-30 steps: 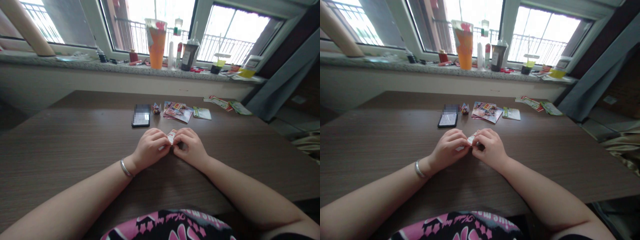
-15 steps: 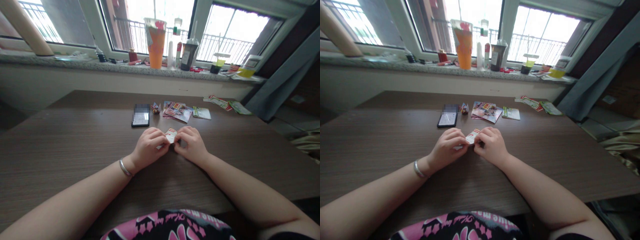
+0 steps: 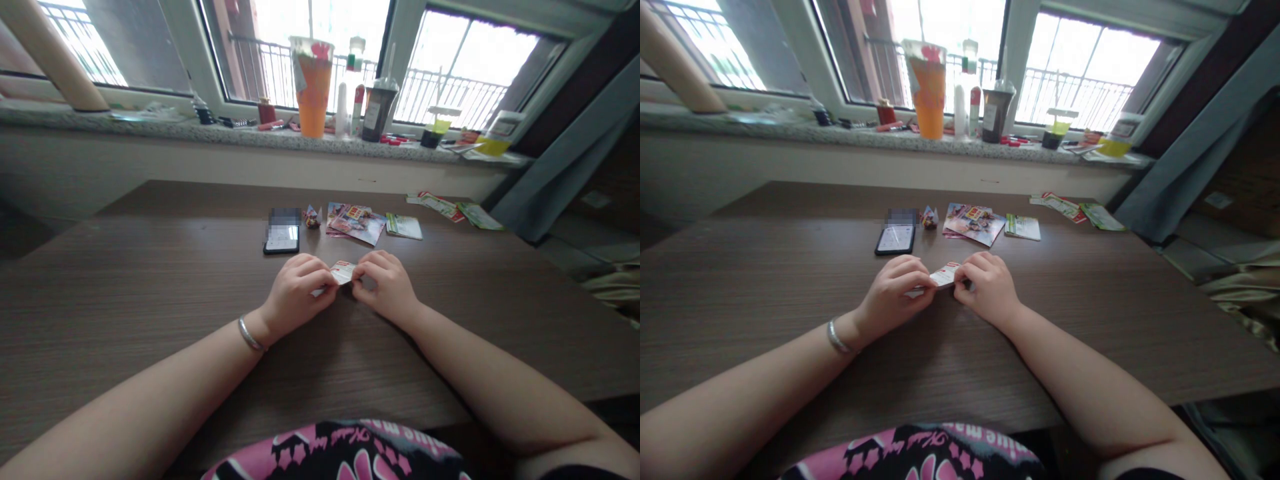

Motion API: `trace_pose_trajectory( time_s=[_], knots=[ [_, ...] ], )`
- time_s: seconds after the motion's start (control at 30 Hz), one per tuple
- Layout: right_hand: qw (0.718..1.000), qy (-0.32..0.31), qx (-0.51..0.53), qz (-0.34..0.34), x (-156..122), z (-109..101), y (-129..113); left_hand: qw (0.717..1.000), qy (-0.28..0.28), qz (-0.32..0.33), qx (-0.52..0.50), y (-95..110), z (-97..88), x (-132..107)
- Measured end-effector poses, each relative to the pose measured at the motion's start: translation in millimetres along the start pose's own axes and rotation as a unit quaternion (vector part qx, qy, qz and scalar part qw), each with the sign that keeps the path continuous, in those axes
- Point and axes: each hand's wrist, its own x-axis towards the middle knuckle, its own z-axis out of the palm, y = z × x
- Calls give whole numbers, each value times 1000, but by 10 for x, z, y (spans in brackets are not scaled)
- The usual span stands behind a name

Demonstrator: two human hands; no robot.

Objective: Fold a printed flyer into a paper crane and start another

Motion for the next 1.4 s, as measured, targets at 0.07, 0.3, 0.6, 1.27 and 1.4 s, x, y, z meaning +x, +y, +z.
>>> trace_pose_trajectory(
  time_s=[0.07,0.3,0.6,1.27,1.4],
  knots=[
    [1000,0,1,-2,-3,3,-1,1000,-1,7,6,-2,-4,3],
    [1000,-13,6,11,-6,3,1,1000,-23,0,6,-17,-25,-19],
    [1000,-10,-5,19,-15,-21,42,998,-34,-43,-4,-209,20,-75],
    [1000,8,15,8,-27,-13,53,1000,1,-24,9,-249,18,-97],
    [1000,-3,5,-7,-13,-36,27,1000,-6,-14,16,-235,5,-87]
  ],
)
